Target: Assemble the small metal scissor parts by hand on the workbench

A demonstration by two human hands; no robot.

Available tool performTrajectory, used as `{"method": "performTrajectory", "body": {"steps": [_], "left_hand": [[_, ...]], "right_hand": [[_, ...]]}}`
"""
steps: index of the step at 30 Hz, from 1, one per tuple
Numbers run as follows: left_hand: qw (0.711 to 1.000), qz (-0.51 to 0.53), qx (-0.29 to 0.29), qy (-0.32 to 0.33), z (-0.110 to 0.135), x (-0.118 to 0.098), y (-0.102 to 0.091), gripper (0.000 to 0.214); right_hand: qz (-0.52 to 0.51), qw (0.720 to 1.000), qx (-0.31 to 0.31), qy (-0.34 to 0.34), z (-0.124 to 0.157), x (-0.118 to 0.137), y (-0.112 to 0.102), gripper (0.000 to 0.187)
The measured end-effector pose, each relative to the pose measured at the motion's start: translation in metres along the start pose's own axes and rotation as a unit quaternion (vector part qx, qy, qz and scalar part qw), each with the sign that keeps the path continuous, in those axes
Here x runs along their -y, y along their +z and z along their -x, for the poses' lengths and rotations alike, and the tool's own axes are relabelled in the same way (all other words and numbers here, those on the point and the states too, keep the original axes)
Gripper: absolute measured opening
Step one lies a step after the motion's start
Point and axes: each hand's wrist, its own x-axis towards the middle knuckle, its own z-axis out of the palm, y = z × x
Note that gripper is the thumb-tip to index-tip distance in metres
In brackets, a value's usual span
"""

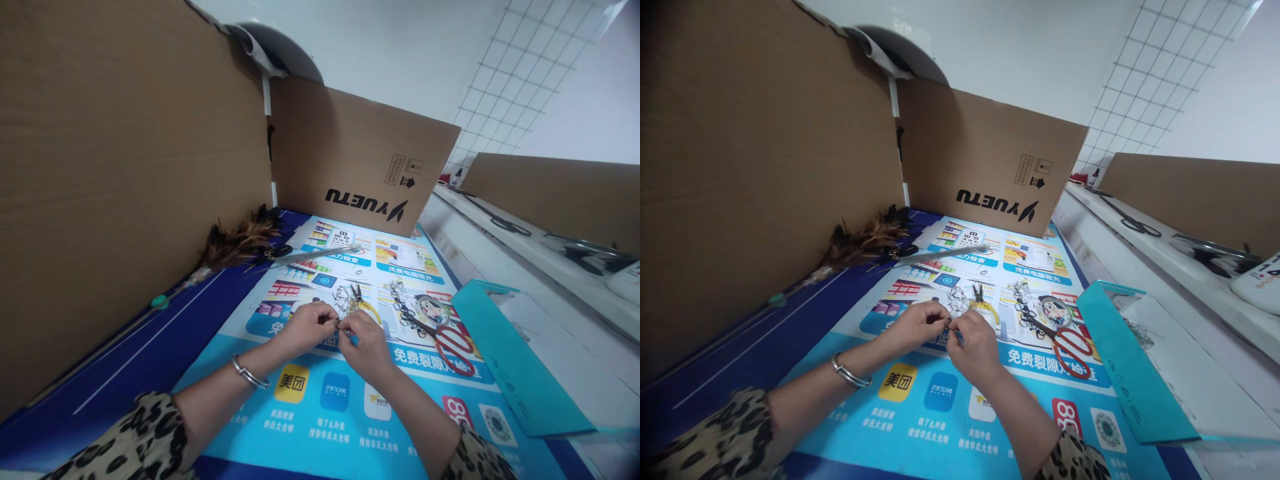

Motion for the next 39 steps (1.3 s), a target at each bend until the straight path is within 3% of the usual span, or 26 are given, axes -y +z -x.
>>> {"method": "performTrajectory", "body": {"steps": [4, 10, 17, 28, 39], "left_hand": [[0.997, 0.066, -0.005, -0.049, 0.001, -0.003, 0.000, 0.013], [0.976, 0.191, -0.041, -0.096, 0.003, -0.010, 0.000, 0.015], [0.987, 0.141, -0.055, -0.061, 0.003, -0.010, 0.002, 0.014], [1.000, 0.009, 0.008, 0.020, 0.000, -0.004, 0.003, 0.014], [0.998, 0.019, 0.058, 0.015, 0.003, -0.008, 0.001, 0.015]], "right_hand": [[0.011, 1.000, 0.020, -0.014, 0.003, 0.007, 0.003, 0.008], [0.017, 0.992, 0.070, -0.099, 0.010, 0.027, 0.011, 0.008], [0.016, 0.988, 0.096, -0.117, 0.012, 0.032, 0.016, 0.008], [0.055, 0.996, -0.017, -0.072, 0.000, 0.002, -0.006, 0.010], [0.111, 0.989, -0.078, -0.061, -0.002, -0.004, -0.010, 0.010]]}}
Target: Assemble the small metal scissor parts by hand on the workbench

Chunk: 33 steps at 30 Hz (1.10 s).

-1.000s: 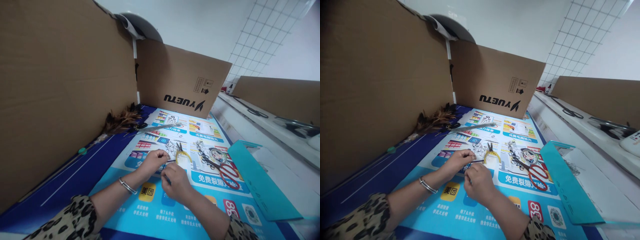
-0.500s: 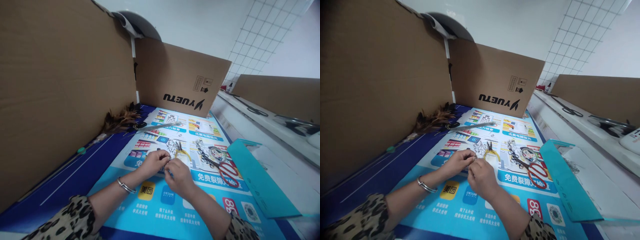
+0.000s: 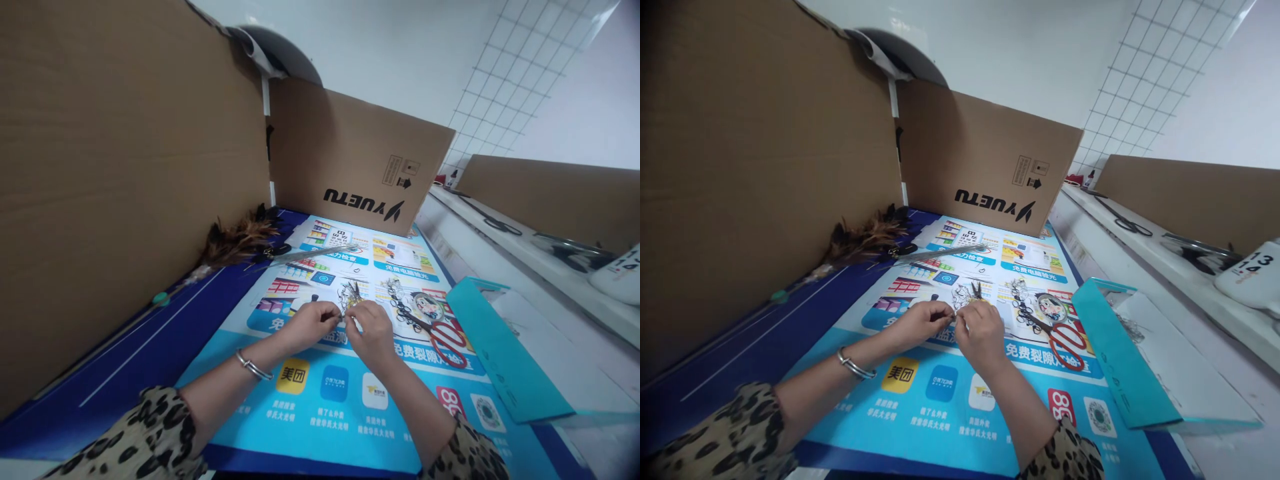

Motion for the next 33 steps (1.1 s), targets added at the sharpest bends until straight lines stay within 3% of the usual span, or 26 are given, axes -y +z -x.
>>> {"method": "performTrajectory", "body": {"steps": [14, 24, 33], "left_hand": [[0.995, -0.079, -0.028, 0.054, 0.0041, -0.0066, 0.0006, 0.015], [0.997, 0.064, 0.027, -0.015, -0.0011, -0.0004, -0.0006, 0.009], [0.998, -0.056, -0.034, 0.018, 0.0021, -0.0033, 0.0018, 0.012]], "right_hand": [[-0.037, 0.997, 0.037, 0.049, 0.0020, 0.0003, 0.0052, 0.010], [-0.020, 0.999, 0.033, -0.007, 0.0009, -0.0005, -0.0006, 0.011], [0.001, 0.999, 0.049, 0.020, 0.0023, 0.0038, 0.0033, 0.009]]}}
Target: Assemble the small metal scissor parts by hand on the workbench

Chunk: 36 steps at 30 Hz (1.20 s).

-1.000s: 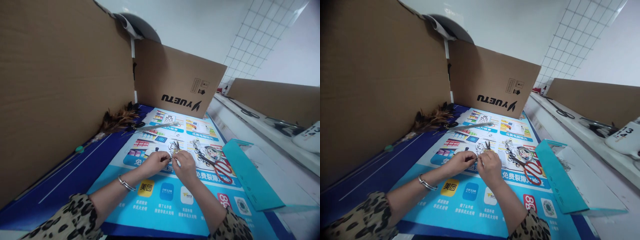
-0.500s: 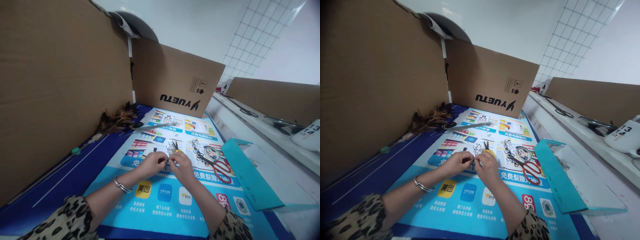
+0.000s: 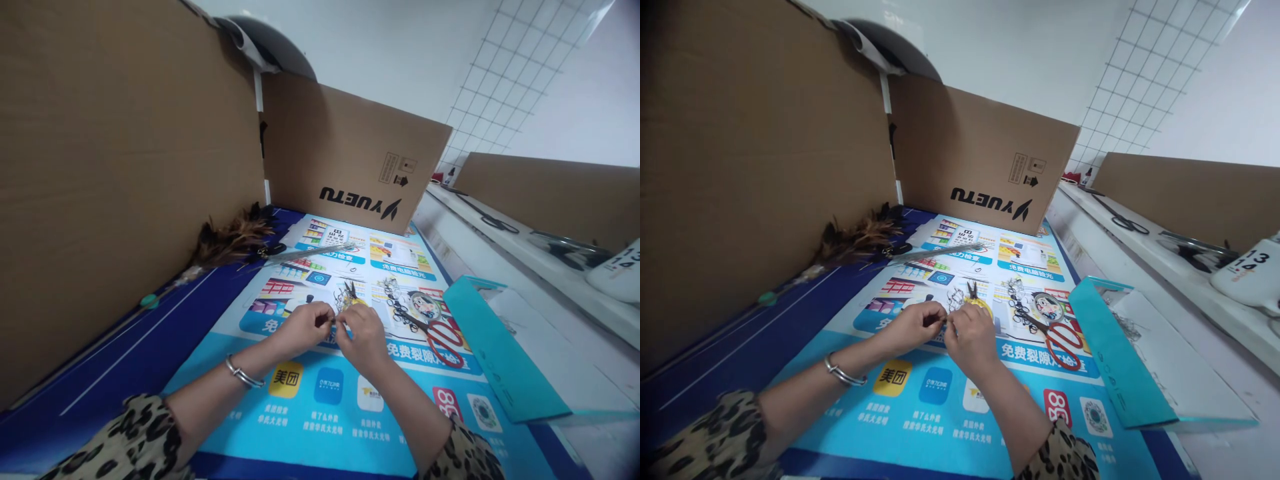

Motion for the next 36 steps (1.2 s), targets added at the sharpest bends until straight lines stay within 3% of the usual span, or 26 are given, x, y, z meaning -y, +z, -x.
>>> {"method": "performTrajectory", "body": {"steps": [4, 12, 23, 36], "left_hand": [[0.998, -0.048, -0.026, 0.038, -0.0001, -0.0029, -0.0035, 0.017], [0.997, 0.061, 0.011, -0.039, -0.0030, 0.0032, -0.0028, 0.012], [0.997, 0.074, 0.020, -0.033, -0.0007, 0.0003, -0.0019, 0.008], [0.999, 0.029, 0.011, -0.022, 0.0013, -0.0016, -0.0009, 0.011]], "right_hand": [[-0.020, 1.000, -0.008, 0.014, 0.0002, -0.0007, 0.0034, 0.009], [-0.026, 0.999, -0.040, 0.004, 0.0006, 0.0016, 0.0028, 0.010], [-0.018, 0.996, -0.082, 0.038, -0.0023, -0.0061, -0.0046, 0.009], [-0.044, 0.998, -0.050, 0.015, 0.0005, 0.0001, 0.0027, 0.010]]}}
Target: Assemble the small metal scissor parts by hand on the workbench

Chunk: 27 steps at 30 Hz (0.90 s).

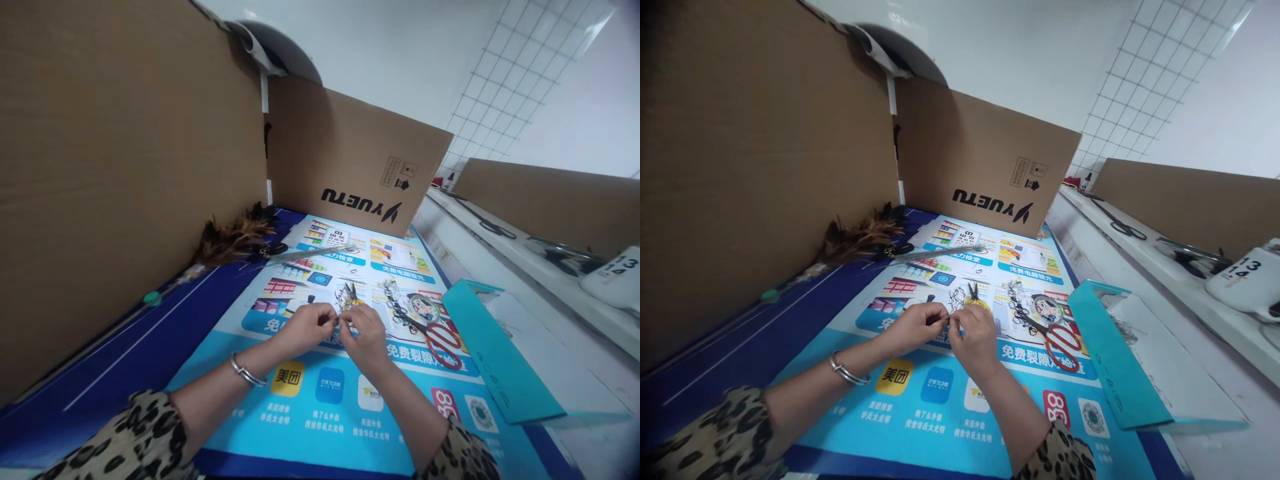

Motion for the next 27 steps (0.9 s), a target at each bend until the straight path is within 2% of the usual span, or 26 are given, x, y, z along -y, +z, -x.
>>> {"method": "performTrajectory", "body": {"steps": [9, 15, 27], "left_hand": [[0.998, -0.054, 0.000, 0.034, 0.003, -0.005, -0.003, 0.013], [0.998, -0.060, 0.010, 0.029, 0.001, -0.003, -0.002, 0.013], [1.000, 0.017, 0.009, -0.004, 0.000, -0.001, -0.003, 0.010]], "right_hand": [[-0.037, 0.998, 0.034, 0.042, -0.002, 0.001, -0.001, 0.012], [-0.049, 0.996, 0.040, 0.057, -0.001, 0.000, -0.001, 0.012], [-0.109, 0.987, 0.031, 0.112, -0.001, 0.010, 0.002, 0.011]]}}
